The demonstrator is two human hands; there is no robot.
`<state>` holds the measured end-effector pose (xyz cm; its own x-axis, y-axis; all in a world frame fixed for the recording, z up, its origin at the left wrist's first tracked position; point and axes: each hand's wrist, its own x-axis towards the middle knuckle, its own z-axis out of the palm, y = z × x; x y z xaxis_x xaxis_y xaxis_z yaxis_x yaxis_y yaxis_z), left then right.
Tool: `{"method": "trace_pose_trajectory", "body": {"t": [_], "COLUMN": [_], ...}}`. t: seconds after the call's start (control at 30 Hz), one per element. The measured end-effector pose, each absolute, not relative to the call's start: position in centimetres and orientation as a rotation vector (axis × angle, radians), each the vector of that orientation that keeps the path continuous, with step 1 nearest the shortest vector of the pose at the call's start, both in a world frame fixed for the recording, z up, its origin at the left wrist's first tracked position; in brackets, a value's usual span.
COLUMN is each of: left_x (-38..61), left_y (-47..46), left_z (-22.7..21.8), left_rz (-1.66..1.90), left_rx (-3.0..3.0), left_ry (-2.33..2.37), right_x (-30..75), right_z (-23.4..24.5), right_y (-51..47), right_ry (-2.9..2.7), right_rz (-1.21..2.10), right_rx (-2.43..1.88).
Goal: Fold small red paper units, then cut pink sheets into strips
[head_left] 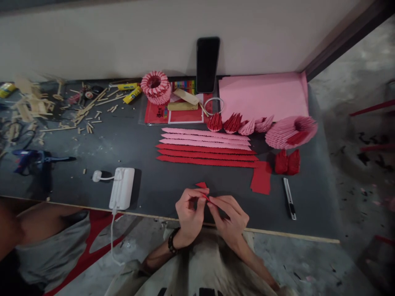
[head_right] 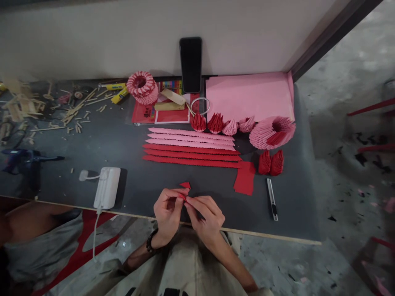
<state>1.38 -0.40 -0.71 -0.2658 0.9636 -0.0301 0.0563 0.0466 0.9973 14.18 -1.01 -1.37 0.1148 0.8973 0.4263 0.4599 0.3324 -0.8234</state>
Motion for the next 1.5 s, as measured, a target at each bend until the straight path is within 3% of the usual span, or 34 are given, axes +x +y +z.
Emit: {"method": "trace_pose_trajectory", "body": {"t": [0.37, 0.6, 1.03, 1.23, 1.5], "left_x": [1.5, 0.1, 0.6, -0.9, 0.4], "left_y": [-1.2, 0.1, 0.3, 1.0, 1.1], "left_z": [-1.3, -0.1, -0.4, -0.1, 0.0], "left_rz": [1.313, 1.088, 1.078, 0.923, 1.041], "left_rx": [1.063, 1.199, 1.026, 1.243, 0.966], "left_ry": [1.608, 1.381, 1.457, 1.469, 1.428], "right_x": [14.1, 14.4, 13.9, 14.8, 14.1], "right_z": [-1.7, -1.6, -2.5, -2.8, -1.8], "right_y": [-0.9, -0.9, -0.8, -0.6, -0.8], "right_ry": [-1.544, -1.515, -1.078, -1.279, -1.184], "right_rz": [0.321, 0.518, 0.978, 0.776, 0.776], "right_rx": [-1.327, -1.375, -1.522, -1.499, -1.467]}}
